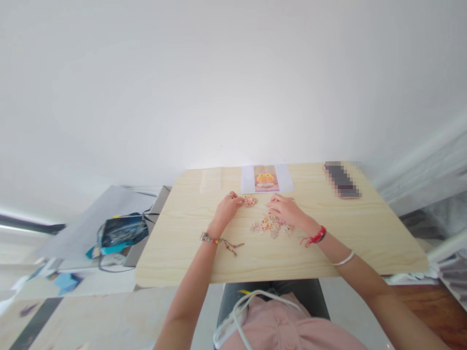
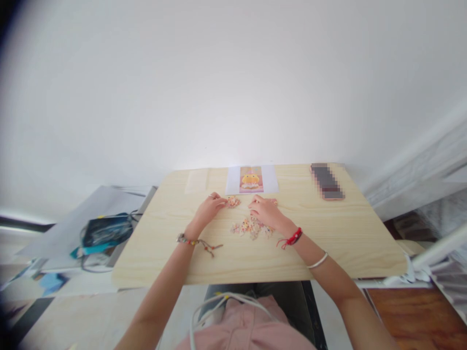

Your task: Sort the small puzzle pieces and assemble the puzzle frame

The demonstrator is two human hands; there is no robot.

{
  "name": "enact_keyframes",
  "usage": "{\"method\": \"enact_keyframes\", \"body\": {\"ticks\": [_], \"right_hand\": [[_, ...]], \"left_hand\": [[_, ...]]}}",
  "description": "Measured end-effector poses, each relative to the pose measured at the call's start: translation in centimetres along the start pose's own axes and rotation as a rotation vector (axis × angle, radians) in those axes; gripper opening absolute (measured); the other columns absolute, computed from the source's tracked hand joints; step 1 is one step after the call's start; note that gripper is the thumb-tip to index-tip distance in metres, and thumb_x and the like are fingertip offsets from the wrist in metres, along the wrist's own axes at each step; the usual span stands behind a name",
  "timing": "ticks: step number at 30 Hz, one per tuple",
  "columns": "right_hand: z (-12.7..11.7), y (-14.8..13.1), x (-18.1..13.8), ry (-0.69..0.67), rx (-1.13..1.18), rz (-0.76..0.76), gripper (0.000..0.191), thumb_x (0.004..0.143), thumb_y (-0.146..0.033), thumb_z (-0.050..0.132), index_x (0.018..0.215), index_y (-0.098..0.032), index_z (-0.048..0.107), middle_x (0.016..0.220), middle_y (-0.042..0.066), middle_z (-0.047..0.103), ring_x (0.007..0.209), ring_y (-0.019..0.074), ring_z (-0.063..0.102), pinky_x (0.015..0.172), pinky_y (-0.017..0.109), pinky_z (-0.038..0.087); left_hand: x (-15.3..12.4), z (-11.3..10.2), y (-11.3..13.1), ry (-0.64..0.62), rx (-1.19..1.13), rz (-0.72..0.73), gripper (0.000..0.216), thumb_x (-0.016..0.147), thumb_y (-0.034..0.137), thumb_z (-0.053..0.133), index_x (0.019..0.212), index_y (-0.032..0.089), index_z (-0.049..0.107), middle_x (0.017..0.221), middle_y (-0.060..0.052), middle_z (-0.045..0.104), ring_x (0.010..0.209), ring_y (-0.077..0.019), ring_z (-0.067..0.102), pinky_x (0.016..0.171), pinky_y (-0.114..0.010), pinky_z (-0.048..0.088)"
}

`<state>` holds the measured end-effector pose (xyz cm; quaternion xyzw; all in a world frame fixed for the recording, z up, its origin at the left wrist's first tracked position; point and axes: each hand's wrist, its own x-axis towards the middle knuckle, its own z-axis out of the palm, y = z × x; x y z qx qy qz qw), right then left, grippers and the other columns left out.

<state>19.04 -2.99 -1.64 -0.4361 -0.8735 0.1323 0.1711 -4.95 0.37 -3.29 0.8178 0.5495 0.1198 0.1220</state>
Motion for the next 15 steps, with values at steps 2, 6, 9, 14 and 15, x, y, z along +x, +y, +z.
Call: {"method": "enact_keyframes", "body": {"ticks": [2, 6, 9, 14, 15], "right_hand": [[-0.3, -0.2, -0.7, -0.048, 0.019, -0.036, 0.015, 0.083, -0.021, 0.049, 0.086, -0.017, 0.063, 0.091, 0.005, 0.052, 0.076, 0.013, 0.051, 0.072, 0.026, 0.039], [-0.7, -0.5, -1.2, -0.111, -0.001, -0.054, 0.015, 0.083, -0.022, 0.049, 0.086, -0.017, 0.063, 0.095, 0.005, 0.051, 0.077, 0.0131, 0.051, 0.075, 0.027, 0.038], [-1.0, -0.2, -1.2, -0.111, -0.084, 0.016, 0.015, 0.082, -0.024, 0.05, 0.085, -0.015, 0.062, 0.094, 0.006, 0.051, 0.08, 0.0148, 0.05, 0.077, 0.029, 0.037], [-0.8, 0.5, -1.1, -0.126, -0.107, 0.045, 0.017, 0.083, -0.023, 0.05, 0.077, -0.014, 0.063, 0.087, 0.007, 0.052, 0.078, 0.0155, 0.05, 0.077, 0.029, 0.036], [-0.7, 0.6, -1.0, -0.121, -0.095, 0.045, 0.017, 0.083, -0.022, 0.05, 0.075, -0.014, 0.063, 0.086, 0.007, 0.052, 0.077, 0.0153, 0.051, 0.076, 0.029, 0.036]], "left_hand": [[-0.1, -0.1, 0.1, 0.01, 0.008, -0.016, 0.021, 0.081, 0.021, 0.051, 0.099, 0.022, 0.062, 0.093, -0.004, 0.052, 0.081, -0.0144, 0.056, 0.074, -0.026, 0.046], [-1.0, -0.8, 0.6, 0.053, 0.039, -0.049, 0.022, 0.08, 0.017, 0.051, 0.1, 0.02, 0.06, 0.094, -0.005, 0.052, 0.082, -0.0148, 0.056, 0.074, -0.026, 0.046], [-1.9, -1.3, 1.7, 0.072, 0.037, -0.035, 0.02, 0.081, 0.017, 0.051, 0.098, 0.019, 0.059, 0.095, -0.006, 0.052, 0.083, -0.0151, 0.056, 0.075, -0.027, 0.046], [-2.6, -1.1, 4.7, 0.041, -0.035, 0.054, 0.019, 0.08, 0.017, 0.052, 0.097, 0.02, 0.059, 0.093, -0.004, 0.053, 0.085, -0.0151, 0.055, 0.077, -0.027, 0.046], [-2.5, -0.8, 5.3, 0.03, -0.056, 0.074, 0.019, 0.08, 0.017, 0.052, 0.097, 0.02, 0.059, 0.094, -0.005, 0.053, 0.086, -0.0155, 0.055, 0.078, -0.028, 0.046]]}}
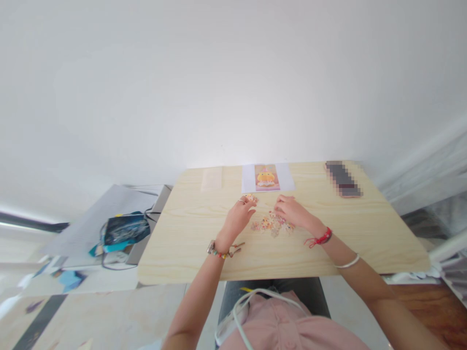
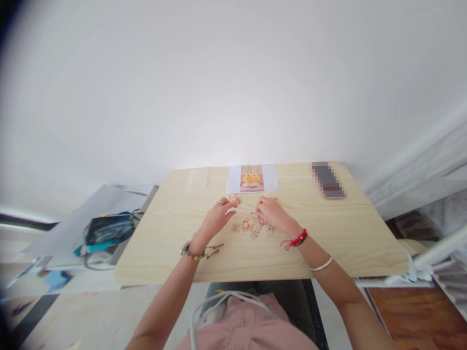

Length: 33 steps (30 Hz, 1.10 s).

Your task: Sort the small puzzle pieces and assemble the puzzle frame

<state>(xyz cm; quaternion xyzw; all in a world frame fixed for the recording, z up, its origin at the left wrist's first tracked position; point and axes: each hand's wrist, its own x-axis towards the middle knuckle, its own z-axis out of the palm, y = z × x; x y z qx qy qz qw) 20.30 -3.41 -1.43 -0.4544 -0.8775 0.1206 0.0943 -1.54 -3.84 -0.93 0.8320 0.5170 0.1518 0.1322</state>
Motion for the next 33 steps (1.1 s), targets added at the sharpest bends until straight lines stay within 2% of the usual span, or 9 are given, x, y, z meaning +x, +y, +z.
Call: {"method": "enact_keyframes", "body": {"ticks": [5, 9, 13, 17, 21, 24, 27, 33], "right_hand": [[0.4, 0.2, 0.2, 0.079, 0.117, 0.017, 0.017, 0.083, -0.017, 0.049, 0.074, -0.015, 0.063, 0.081, 0.005, 0.054, 0.072, 0.0139, 0.052, 0.074, 0.029, 0.038], [0.2, 0.3, 0.3, 0.143, 0.309, 0.068, 0.015, 0.08, -0.016, 0.051, 0.072, -0.015, 0.064, 0.078, 0.004, 0.056, 0.072, 0.0134, 0.053, 0.07, 0.028, 0.04], [-0.1, 0.5, 0.4, 0.125, 0.422, 0.133, 0.015, 0.078, -0.019, 0.053, 0.071, -0.015, 0.065, 0.073, 0.003, 0.058, 0.068, 0.0134, 0.054, 0.065, 0.026, 0.04], [-0.3, 0.4, 0.3, 0.08, 0.522, 0.165, 0.017, 0.078, -0.022, 0.052, 0.071, -0.014, 0.065, 0.069, 0.002, 0.058, 0.064, 0.0125, 0.053, 0.06, 0.024, 0.04], [-0.4, -0.4, -0.1, 0.191, 0.462, 0.137, 0.016, 0.075, -0.026, 0.057, 0.086, -0.016, 0.064, 0.079, 0.003, 0.057, 0.06, 0.0106, 0.05, 0.061, 0.025, 0.04], [-0.3, -1.0, -0.4, 0.245, 0.339, 0.042, 0.015, 0.075, -0.023, 0.058, 0.089, -0.019, 0.062, 0.085, 0.003, 0.055, 0.07, 0.0127, 0.051, 0.07, 0.028, 0.04], [-0.1, -1.3, -0.5, 0.262, 0.251, 0.007, 0.01, 0.079, -0.02, 0.054, 0.086, -0.018, 0.061, 0.088, 0.005, 0.054, 0.082, 0.0158, 0.052, 0.075, 0.03, 0.04], [0.4, -1.8, 0.4, 0.244, 0.214, 0.01, 0.009, 0.081, -0.02, 0.051, 0.086, -0.019, 0.058, 0.09, 0.004, 0.052, 0.081, 0.0147, 0.052, 0.075, 0.029, 0.04]], "left_hand": [[0.7, 1.6, 1.9, -0.053, -0.042, 0.063, 0.021, 0.078, 0.018, 0.054, 0.098, 0.02, 0.059, 0.097, -0.006, 0.052, 0.088, -0.0163, 0.054, 0.079, -0.029, 0.046], [1.1, 2.1, 2.6, -0.025, -0.015, 0.084, 0.023, 0.079, 0.018, 0.053, 0.101, 0.021, 0.058, 0.097, -0.005, 0.052, 0.085, -0.0158, 0.054, 0.076, -0.028, 0.046], [1.1, 1.8, 2.8, 0.023, -0.023, 0.101, 0.026, 0.08, 0.02, 0.052, 0.106, 0.022, 0.055, 0.096, -0.005, 0.051, 0.086, -0.0155, 0.054, 0.075, -0.027, 0.046], [1.1, 1.4, 2.9, 0.031, -0.035, 0.141, 0.02, 0.081, 0.021, 0.05, 0.099, 0.021, 0.058, 0.094, -0.005, 0.051, 0.083, -0.0149, 0.053, 0.074, -0.027, 0.045], [1.1, 1.2, 2.8, 0.046, -0.065, 0.137, 0.017, 0.08, 0.021, 0.051, 0.096, 0.02, 0.059, 0.092, -0.005, 0.051, 0.082, -0.0143, 0.053, 0.075, -0.027, 0.045], [1.0, 1.2, 2.7, 0.056, -0.069, 0.115, 0.017, 0.081, 0.022, 0.05, 0.095, 0.02, 0.058, 0.092, -0.005, 0.051, 0.083, -0.0146, 0.053, 0.074, -0.027, 0.046], [0.9, 1.4, 2.6, 0.055, -0.068, 0.104, 0.016, 0.081, 0.022, 0.05, 0.095, 0.02, 0.058, 0.094, -0.005, 0.051, 0.082, -0.0149, 0.053, 0.074, -0.027, 0.046], [0.7, 1.4, 1.8, 0.082, -0.089, 0.076, 0.014, 0.081, 0.022, 0.05, 0.092, 0.02, 0.058, 0.092, -0.004, 0.051, 0.084, -0.0147, 0.054, 0.077, -0.028, 0.046]]}}
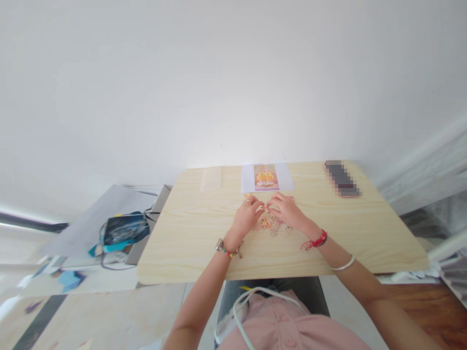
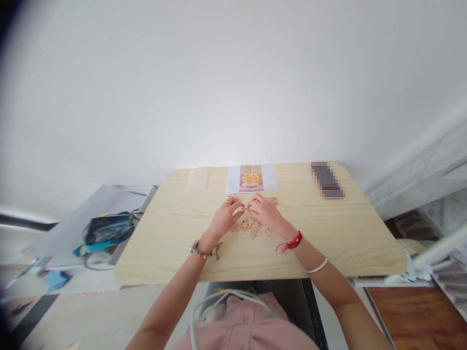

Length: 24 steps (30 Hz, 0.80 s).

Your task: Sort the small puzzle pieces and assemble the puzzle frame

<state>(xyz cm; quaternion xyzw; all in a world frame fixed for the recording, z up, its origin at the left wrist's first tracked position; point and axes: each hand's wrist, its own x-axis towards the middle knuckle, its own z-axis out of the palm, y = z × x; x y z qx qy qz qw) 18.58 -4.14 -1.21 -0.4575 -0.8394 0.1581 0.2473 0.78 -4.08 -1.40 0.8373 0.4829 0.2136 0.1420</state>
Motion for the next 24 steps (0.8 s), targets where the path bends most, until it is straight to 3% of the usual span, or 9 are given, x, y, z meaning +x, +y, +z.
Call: {"method": "enact_keyframes", "body": {"ticks": [6, 16, 24], "right_hand": [[-0.3, 1.0, -0.1, -0.006, -0.01, 0.014, 0.008, 0.081, -0.02, 0.05, 0.084, -0.018, 0.058, 0.089, 0.004, 0.051, 0.079, 0.0144, 0.052, 0.074, 0.028, 0.04], [-2.9, 6.3, -2.8, 0.047, -0.009, 0.097, 0.013, 0.082, -0.025, 0.049, 0.086, -0.02, 0.061, 0.085, 0.004, 0.05, 0.078, 0.0156, 0.053, 0.072, 0.029, 0.043], [-3.6, 7.5, -4.2, 0.021, -0.026, 0.12, 0.013, 0.081, -0.024, 0.049, 0.083, -0.02, 0.061, 0.086, 0.004, 0.052, 0.079, 0.0156, 0.053, 0.074, 0.029, 0.043]], "left_hand": [[1.0, 0.4, 0.4, -0.018, 0.024, 0.001, 0.015, 0.082, 0.024, 0.05, 0.094, 0.019, 0.058, 0.092, -0.005, 0.052, 0.083, -0.0153, 0.054, 0.075, -0.028, 0.046], [5.7, 3.3, 4.2, -0.175, 0.088, 0.097, 0.018, 0.083, 0.024, 0.047, 0.097, 0.017, 0.056, 0.094, -0.008, 0.052, 0.083, -0.0168, 0.055, 0.071, -0.027, 0.045], [4.0, 2.5, 2.9, -0.169, 0.136, 0.03, 0.022, 0.08, 0.022, 0.051, 0.102, 0.017, 0.055, 0.101, -0.008, 0.05, 0.089, -0.0189, 0.054, 0.073, -0.029, 0.046]]}}
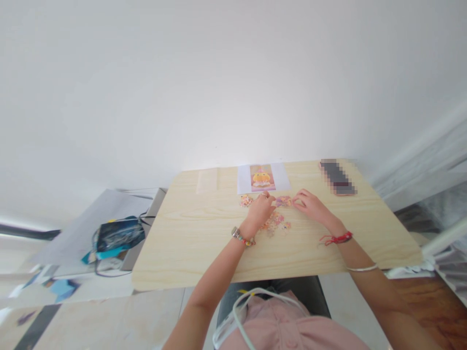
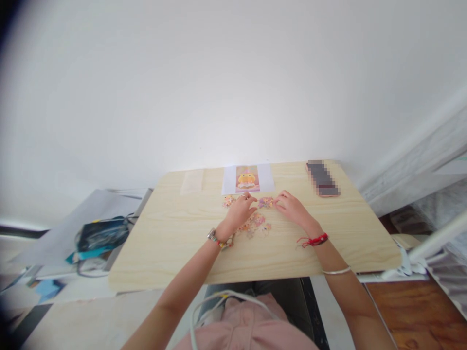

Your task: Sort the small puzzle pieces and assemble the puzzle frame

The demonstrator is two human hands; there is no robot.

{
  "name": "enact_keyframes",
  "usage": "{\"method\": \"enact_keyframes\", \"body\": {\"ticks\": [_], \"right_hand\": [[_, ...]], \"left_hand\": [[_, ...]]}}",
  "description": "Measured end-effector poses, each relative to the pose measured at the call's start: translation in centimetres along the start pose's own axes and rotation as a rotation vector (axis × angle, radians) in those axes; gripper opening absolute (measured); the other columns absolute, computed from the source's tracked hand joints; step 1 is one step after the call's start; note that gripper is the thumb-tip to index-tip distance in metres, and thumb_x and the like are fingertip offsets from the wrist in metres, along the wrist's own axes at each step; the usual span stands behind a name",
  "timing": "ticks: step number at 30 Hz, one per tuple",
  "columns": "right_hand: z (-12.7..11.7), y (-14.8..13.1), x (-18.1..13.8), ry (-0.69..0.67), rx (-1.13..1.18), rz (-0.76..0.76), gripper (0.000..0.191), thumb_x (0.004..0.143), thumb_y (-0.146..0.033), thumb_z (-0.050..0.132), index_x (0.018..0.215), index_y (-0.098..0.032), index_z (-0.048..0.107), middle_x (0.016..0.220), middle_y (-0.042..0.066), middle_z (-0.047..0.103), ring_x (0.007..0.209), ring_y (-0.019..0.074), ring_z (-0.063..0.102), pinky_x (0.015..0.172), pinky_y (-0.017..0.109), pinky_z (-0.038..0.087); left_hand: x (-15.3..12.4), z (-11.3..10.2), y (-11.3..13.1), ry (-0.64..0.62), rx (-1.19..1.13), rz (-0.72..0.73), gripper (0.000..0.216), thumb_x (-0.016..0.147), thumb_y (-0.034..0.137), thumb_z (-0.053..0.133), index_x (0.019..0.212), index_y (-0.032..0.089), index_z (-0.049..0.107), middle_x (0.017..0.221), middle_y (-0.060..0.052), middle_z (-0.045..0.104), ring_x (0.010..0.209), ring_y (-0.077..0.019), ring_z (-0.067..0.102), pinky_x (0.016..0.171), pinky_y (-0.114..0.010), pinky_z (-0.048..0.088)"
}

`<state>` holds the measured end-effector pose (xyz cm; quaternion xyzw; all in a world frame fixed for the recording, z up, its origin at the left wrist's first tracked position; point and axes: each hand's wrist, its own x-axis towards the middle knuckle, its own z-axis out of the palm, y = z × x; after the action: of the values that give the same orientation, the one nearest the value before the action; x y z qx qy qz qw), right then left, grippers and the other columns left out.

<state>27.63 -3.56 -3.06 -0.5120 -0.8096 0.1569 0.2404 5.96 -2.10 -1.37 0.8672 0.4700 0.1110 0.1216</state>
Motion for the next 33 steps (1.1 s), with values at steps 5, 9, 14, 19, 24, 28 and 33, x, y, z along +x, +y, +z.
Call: {"method": "enact_keyframes", "body": {"ticks": [5, 9, 14, 19, 24, 28, 33], "right_hand": [[0.3, -0.1, -0.4, -0.021, 0.004, 0.01, 0.014, 0.082, -0.024, 0.047, 0.086, -0.02, 0.06, 0.088, 0.004, 0.052, 0.08, 0.0158, 0.054, 0.076, 0.03, 0.044], [0.2, -0.9, -0.5, -0.016, -0.025, -0.001, 0.016, 0.083, -0.022, 0.046, 0.091, -0.02, 0.06, 0.091, 0.005, 0.052, 0.083, 0.0163, 0.055, 0.077, 0.031, 0.044], [0.9, -4.1, -0.1, -0.028, -0.032, -0.087, 0.017, 0.083, -0.02, 0.046, 0.092, -0.02, 0.06, 0.095, 0.006, 0.053, 0.09, 0.0168, 0.053, 0.081, 0.031, 0.043], [3.0, -7.0, 1.2, -0.14, -0.189, -0.107, 0.012, 0.08, -0.022, 0.052, 0.079, -0.014, 0.061, 0.09, 0.008, 0.053, 0.086, 0.0178, 0.051, 0.077, 0.031, 0.041], [4.1, -7.4, 1.9, -0.2, -0.294, -0.118, 0.015, 0.081, -0.02, 0.051, 0.076, -0.013, 0.062, 0.087, 0.008, 0.054, 0.082, 0.0167, 0.052, 0.073, 0.028, 0.039], [4.0, -7.2, 2.3, -0.217, -0.286, -0.146, 0.023, 0.085, -0.022, 0.045, 0.077, -0.012, 0.064, 0.083, 0.008, 0.056, 0.081, 0.0159, 0.052, 0.074, 0.028, 0.037], [3.4, -6.8, 2.8, -0.149, -0.087, -0.035, 0.024, 0.085, -0.018, 0.043, 0.075, -0.014, 0.065, 0.078, 0.006, 0.057, 0.078, 0.0135, 0.053, 0.075, 0.027, 0.036]], "left_hand": [[-1.3, -0.6, -1.4, -0.026, -0.002, -0.064, 0.024, 0.078, 0.018, 0.053, 0.102, 0.017, 0.057, 0.1, -0.007, 0.051, 0.087, -0.0179, 0.055, 0.075, -0.029, 0.046], [-2.0, -0.8, -2.0, -0.022, -0.045, -0.083, 0.022, 0.077, 0.017, 0.054, 0.098, 0.016, 0.059, 0.098, -0.007, 0.053, 0.088, -0.0179, 0.055, 0.077, -0.029, 0.045], [-2.6, -0.8, -2.2, -0.035, -0.072, -0.054, 0.019, 0.078, 0.021, 0.054, 0.095, 0.017, 0.061, 0.096, -0.006, 0.053, 0.089, -0.0173, 0.054, 0.079, -0.028, 0.045], [-3.0, -0.9, -2.1, -0.027, -0.065, -0.083, 0.02, 0.078, 0.017, 0.053, 0.097, 0.016, 0.06, 0.096, -0.006, 0.052, 0.089, -0.0161, 0.054, 0.081, -0.027, 0.044], [-3.2, -1.0, -2.3, -0.032, -0.071, -0.076, 0.02, 0.078, 0.015, 0.052, 0.096, 0.015, 0.061, 0.096, -0.006, 0.052, 0.089, -0.0161, 0.054, 0.082, -0.027, 0.044], [-3.4, -1.0, -2.4, -0.039, -0.085, -0.05, 0.02, 0.077, 0.015, 0.054, 0.095, 0.016, 0.061, 0.094, -0.006, 0.052, 0.088, -0.0156, 0.054, 0.082, -0.027, 0.043], [-3.3, -1.0, -2.2, 0.002, -0.114, -0.009, 0.017, 0.077, 0.017, 0.054, 0.092, 0.02, 0.062, 0.093, -0.004, 0.051, 0.085, -0.0149, 0.053, 0.077, -0.027, 0.044]]}}
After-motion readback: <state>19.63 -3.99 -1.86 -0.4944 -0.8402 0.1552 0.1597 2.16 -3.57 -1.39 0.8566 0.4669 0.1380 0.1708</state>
